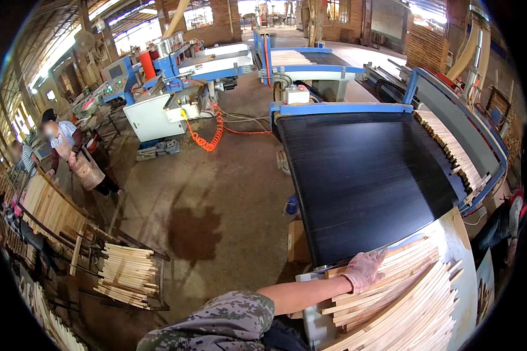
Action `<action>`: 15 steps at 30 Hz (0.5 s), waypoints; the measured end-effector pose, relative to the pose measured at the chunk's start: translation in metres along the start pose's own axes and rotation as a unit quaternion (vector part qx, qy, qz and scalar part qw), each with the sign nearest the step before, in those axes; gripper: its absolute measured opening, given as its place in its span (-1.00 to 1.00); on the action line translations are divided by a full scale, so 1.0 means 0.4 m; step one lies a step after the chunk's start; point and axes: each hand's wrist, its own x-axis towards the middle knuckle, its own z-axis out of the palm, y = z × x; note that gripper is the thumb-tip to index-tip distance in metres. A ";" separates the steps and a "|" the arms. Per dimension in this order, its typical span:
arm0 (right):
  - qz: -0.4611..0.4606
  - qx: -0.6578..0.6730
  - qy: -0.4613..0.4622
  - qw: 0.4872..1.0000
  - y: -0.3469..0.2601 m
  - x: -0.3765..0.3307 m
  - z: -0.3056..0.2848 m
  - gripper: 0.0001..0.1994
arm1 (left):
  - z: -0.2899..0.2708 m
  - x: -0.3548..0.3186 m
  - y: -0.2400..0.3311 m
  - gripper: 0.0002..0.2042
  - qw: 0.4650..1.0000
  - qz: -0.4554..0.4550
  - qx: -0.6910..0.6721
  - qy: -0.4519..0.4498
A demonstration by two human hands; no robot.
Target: The person gathers bundles of thin wooden strips from a metal table and places them onto a conveyor belt. They also pick up stray wooden strips from the floor and arrange the wood on the table and belt.
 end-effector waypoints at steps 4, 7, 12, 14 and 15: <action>0.005 0.006 -0.002 1.000 -0.023 -0.015 0.008 -0.26 | 0.010 0.003 -0.021 -0.17 0.999 0.016 -0.015 0.027; 0.013 0.010 0.001 1.000 -0.024 -0.027 0.003 -0.25 | 0.009 0.008 -0.016 -0.16 1.000 0.004 -0.023 -0.015; 0.042 0.029 0.005 0.999 0.013 -0.039 0.000 -0.24 | -0.050 0.031 -0.016 -0.15 0.999 -0.011 -0.040 -0.029; 0.058 0.043 0.001 0.997 0.043 -0.027 -0.002 -0.24 | -0.083 0.071 -0.042 -0.13 0.999 -0.008 -0.001 -0.054; 0.066 0.052 0.001 0.996 0.068 -0.016 -0.009 -0.23 | -0.069 0.090 -0.074 -0.12 1.000 0.017 0.013 -0.011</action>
